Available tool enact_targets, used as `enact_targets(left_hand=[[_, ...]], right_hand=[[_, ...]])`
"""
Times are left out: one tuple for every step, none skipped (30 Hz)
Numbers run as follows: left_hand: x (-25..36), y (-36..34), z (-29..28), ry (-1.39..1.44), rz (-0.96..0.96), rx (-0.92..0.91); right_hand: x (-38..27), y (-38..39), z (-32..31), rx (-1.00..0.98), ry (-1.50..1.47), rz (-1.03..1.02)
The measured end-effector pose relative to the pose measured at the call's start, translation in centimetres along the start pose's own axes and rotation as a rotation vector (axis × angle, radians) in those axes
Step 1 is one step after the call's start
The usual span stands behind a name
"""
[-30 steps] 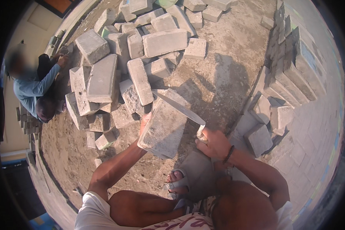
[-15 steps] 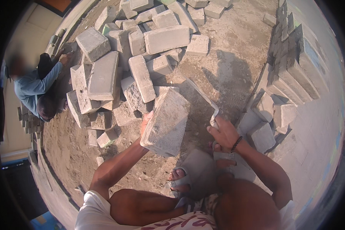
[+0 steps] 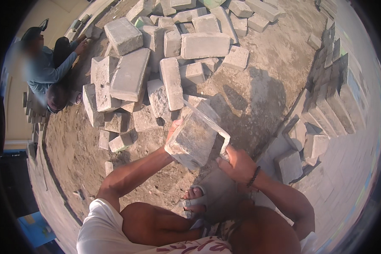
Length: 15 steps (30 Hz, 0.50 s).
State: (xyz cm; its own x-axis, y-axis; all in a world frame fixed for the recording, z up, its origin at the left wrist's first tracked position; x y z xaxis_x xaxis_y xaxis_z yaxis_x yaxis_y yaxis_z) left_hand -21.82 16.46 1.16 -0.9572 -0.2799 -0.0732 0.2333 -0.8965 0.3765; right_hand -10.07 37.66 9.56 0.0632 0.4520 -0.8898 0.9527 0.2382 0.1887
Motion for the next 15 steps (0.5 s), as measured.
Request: enact_targets(left_hand=[[-0.1,0.2,0.1,-0.022,0.024,0.011],[-0.2,0.5,0.2,-0.044,0.049,0.023],[-0.2,0.4,0.3,-0.038,0.044,0.025],[-0.1,0.4,0.5,-0.032,0.038,0.027],[-0.1,0.4,0.6,-0.027,0.032,0.03],[-0.1,-0.1,1.0,-0.046,0.024,0.033],[-0.1,-0.2,1.3,-0.067,0.021,0.045],[-0.1,-0.3,1.7,-0.09,0.014,0.056],[0.0,0.0,0.8,-0.058,0.012,0.059],[0.4,0.2,-0.1,-0.034,0.008,0.057],[0.7,0.5,-1.0,-0.013,0.001,0.057],[0.2,0.1,0.0,-0.075,0.024,0.112],[0.0,0.1,0.0,-0.115,0.019,0.139],[0.1,0.3,0.0,-0.158,0.018,0.156],[-0.2,-0.1,0.7,-0.175,-0.027,0.125]], right_hand=[[-1.6,0.4,-0.6,0.029,-0.035,-0.054],[-3.1,0.8,-1.1,0.057,-0.07,-0.108],[-3.9,1.3,-1.5,0.092,-0.1,-0.161],[-3.8,1.7,-1.0,0.083,-0.094,-0.215],[-3.1,2.1,0.2,0.076,-0.089,-0.269],[-2.1,2.6,1.0,0.077,-0.074,-0.318],[-1.2,2.6,1.6,0.075,-0.068,-0.372],[0.4,1.5,1.9,-0.144,0.18,-0.223],[0.2,0.6,1.2,-0.137,0.135,-0.158],[-0.5,-0.2,0.2,-0.124,0.093,-0.096],[-1.0,-0.5,-0.3,-0.106,0.049,-0.033],[-0.5,0.0,-0.7,0.013,0.008,-0.003],[-0.2,0.3,-0.7,0.013,0.004,-0.028],[0.1,0.4,-0.8,0.012,0.009,-0.055],[0.5,1.0,-1.4,0.03,0.033,-0.061]])
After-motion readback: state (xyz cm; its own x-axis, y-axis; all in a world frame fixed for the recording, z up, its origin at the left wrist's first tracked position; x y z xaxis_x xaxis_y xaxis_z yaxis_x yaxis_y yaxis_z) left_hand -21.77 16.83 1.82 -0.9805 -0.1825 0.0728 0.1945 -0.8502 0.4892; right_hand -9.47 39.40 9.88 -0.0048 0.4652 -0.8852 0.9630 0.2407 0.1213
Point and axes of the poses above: each hand's wrist, its own y-axis away from the middle knuckle, its own z-axis out of the palm, x = y × z, the point moved 2 cm from there along -y, towards the middle knuckle, and after that the axes turned 12 degrees about -z, right-handed, at the moved point
